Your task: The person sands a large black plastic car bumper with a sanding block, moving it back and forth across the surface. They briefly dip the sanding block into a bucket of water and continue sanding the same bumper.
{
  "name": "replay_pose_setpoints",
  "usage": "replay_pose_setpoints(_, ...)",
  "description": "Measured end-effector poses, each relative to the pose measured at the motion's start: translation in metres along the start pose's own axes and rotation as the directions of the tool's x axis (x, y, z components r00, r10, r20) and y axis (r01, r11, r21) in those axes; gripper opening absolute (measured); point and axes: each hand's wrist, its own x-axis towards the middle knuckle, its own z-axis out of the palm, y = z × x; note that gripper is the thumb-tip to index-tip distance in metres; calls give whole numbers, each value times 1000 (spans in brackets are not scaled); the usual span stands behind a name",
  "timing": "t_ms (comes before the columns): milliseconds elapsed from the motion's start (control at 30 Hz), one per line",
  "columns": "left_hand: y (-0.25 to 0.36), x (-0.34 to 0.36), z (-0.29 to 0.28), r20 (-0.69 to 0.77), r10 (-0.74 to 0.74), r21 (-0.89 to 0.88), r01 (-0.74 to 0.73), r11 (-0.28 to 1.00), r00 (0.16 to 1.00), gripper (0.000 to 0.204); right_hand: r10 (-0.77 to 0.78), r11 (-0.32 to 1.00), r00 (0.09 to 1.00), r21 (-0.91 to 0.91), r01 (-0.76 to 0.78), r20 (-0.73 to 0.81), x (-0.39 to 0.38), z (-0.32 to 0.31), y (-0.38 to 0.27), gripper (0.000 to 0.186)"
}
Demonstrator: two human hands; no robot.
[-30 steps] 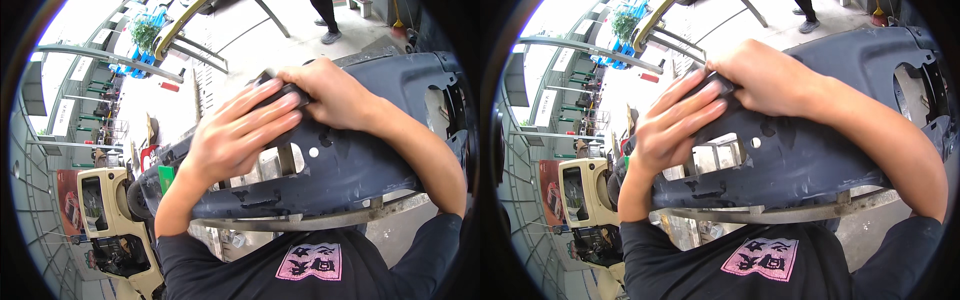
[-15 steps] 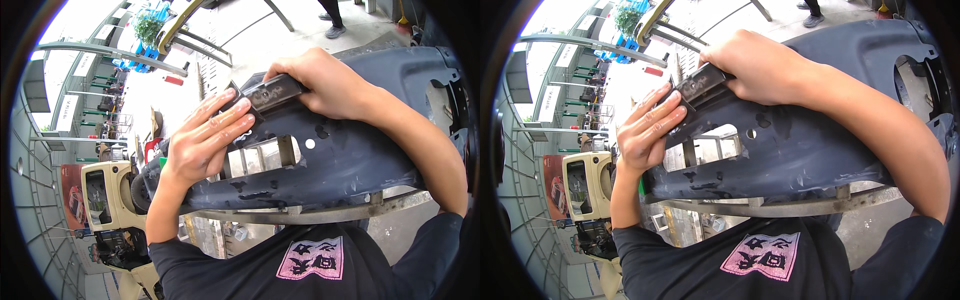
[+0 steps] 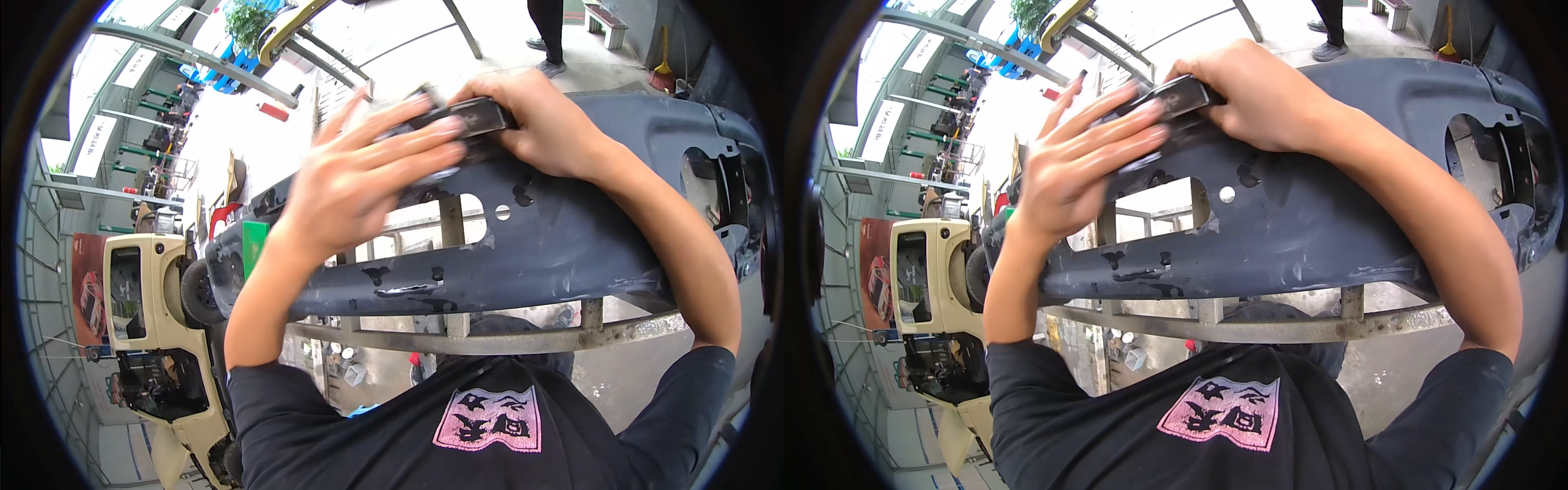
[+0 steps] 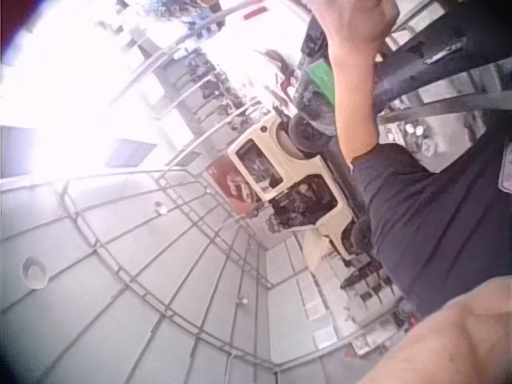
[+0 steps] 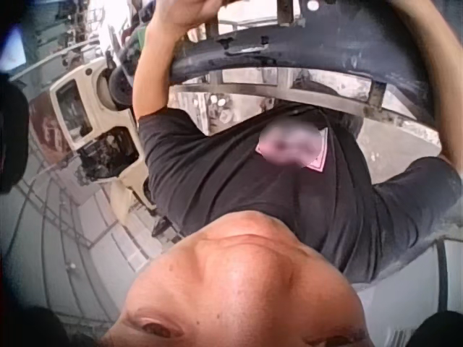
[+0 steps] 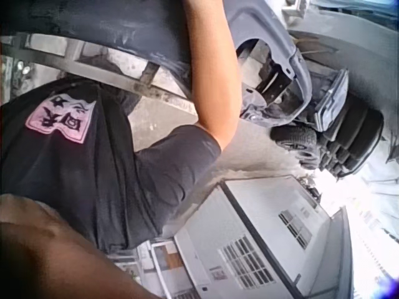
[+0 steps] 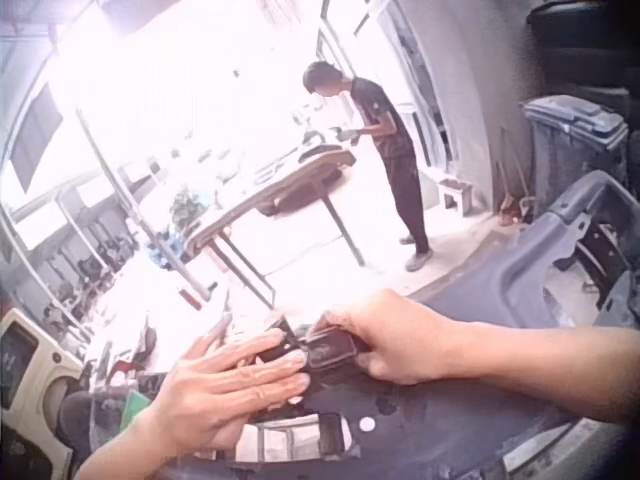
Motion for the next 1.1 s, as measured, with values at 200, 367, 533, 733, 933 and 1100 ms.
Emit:
replay_pose_setpoints(200, 10, 16, 21, -134, 18, -42, -24, 999, 991, 51, 51, 999, 998, -19, -51, 37, 2, -1, -3, 34)
replay_pose_setpoints(367, -9, -35, -6, -16, -99, 55, 100, 993, 995, 57, 42, 999, 997, -29, -41, 62, 2, -1, -2, 35)
replay_pose_setpoints(533, 9, 1, 18, -133, -120, -108, 106, 989, 984, 61, 25, 999, 998, -47, -22, 64, 1, -2, 0, 34)
replay_pose_setpoints(733, -6, -41, 0, -78, -229, 76, 234, 969, 970, 67, 29, 999, 995, 24, -31, 99, 6, -1, -4, 37)
replay_pose_setpoints(933, 4, -18, 12, -168, -119, -44, 113, 993, 979, 64, -2, 997, 996, 79, -6, 93, 4, -3, -2, 52)
replay_pose_setpoints(1100, 5, -24, 2, -47, -137, -33, 136, 990, 989, 69, -27, 994, 994, 107, 15, 109, 2, -5, -8, 61)
